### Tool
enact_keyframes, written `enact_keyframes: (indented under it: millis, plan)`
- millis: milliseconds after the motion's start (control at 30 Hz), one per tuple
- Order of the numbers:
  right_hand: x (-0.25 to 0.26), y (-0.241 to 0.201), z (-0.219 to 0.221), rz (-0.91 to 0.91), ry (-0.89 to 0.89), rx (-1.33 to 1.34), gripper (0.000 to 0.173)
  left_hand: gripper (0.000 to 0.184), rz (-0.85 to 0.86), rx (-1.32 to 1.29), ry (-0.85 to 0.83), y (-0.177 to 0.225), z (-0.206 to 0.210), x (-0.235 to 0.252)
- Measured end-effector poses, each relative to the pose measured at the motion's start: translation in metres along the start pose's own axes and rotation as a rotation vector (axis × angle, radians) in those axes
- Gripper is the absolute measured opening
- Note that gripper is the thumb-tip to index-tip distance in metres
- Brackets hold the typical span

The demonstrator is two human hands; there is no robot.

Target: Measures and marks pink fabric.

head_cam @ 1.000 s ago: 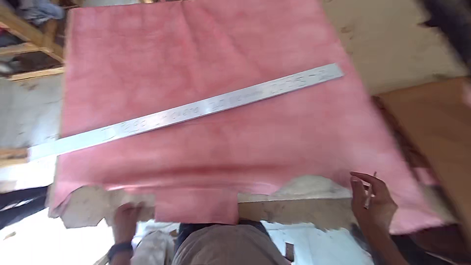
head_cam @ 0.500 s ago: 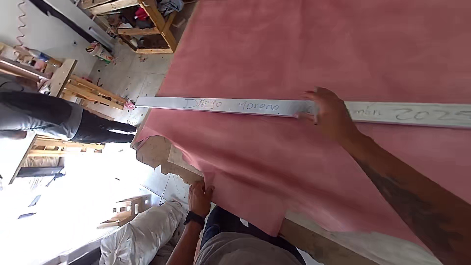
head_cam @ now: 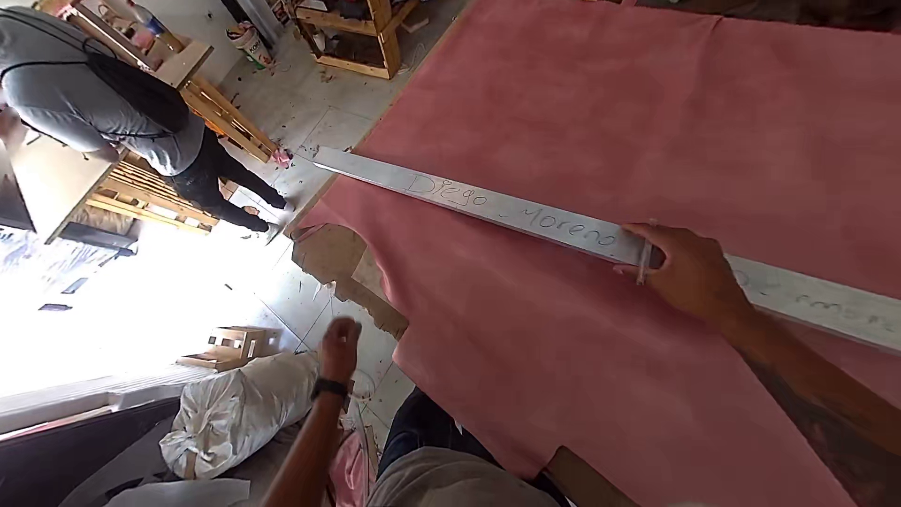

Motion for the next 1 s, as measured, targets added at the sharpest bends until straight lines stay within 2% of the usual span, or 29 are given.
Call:
enact_keyframes:
  millis: [67, 167, 267, 333, 433, 567, 633, 700, 767, 900, 1000]
  plan:
    - [-0.026, -0.003, -0.007, 0.011, 0.002, 0.015, 0.077, 0.043, 0.072, 0.025, 0.054, 0.025, -0.019, 0.052]
    - [-0.081, 0.017, 0.0, 0.044, -0.012, 0.001, 0.079, 0.044, 0.28, 0.066, 0.091, 0.064, -0.017, 0.111]
    - [-0.141, 0.026, 0.014, 0.062, -0.028, 0.018, 0.08, 0.047, 0.498, 0.129, 0.144, 0.099, 0.001, 0.132]
    - [-0.181, 0.026, 0.025, 0.083, -0.043, 0.02, 0.078, 0.052, 0.588, 0.185, 0.142, 0.104, 0.018, 0.136]
    - [-0.236, 0.024, 0.041, 0.105, -0.077, 0.03, 0.074, 0.063, 0.731, 0.292, 0.01, 0.103, 0.048, 0.129]
    - [-0.29, 0.006, 0.058, 0.13, -0.094, 0.065, 0.071, 0.086, 0.951, 0.402, -0.356, 0.109, 0.087, 0.083]
    - [-0.307, -0.005, 0.062, 0.171, -0.106, 0.045, 0.069, 0.081, 0.978, 0.465, -0.486, 0.103, 0.103, 0.068]
    - [-0.319, -0.009, 0.066, 0.214, -0.095, 0.037, 0.067, 0.066, 0.99, 0.469, -0.487, 0.1, 0.112, 0.068]
    - [-0.325, -0.008, 0.063, 0.237, -0.087, 0.02, 0.066, 0.061, 1.007, 0.458, -0.477, 0.104, 0.115, 0.071]
    - [-0.311, -0.033, 0.065, 0.214, -0.037, 0.126, 0.067, 0.063, 1.028, 0.33, -0.449, 0.114, 0.087, 0.084]
    - [-0.295, -0.057, 0.053, 0.273, 0.011, 0.094, 0.062, 0.072, 1.13, 0.291, -0.412, 0.105, 0.09, 0.091]
Point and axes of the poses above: each hand's wrist, its own x-axis towards the middle knuckle, its own z-axis out of the palm, y = z × x, the point moved 4 cm from there along x, towards the middle knuckle, and after that the axes turned 12 degrees about z, right-handed, at the moved point
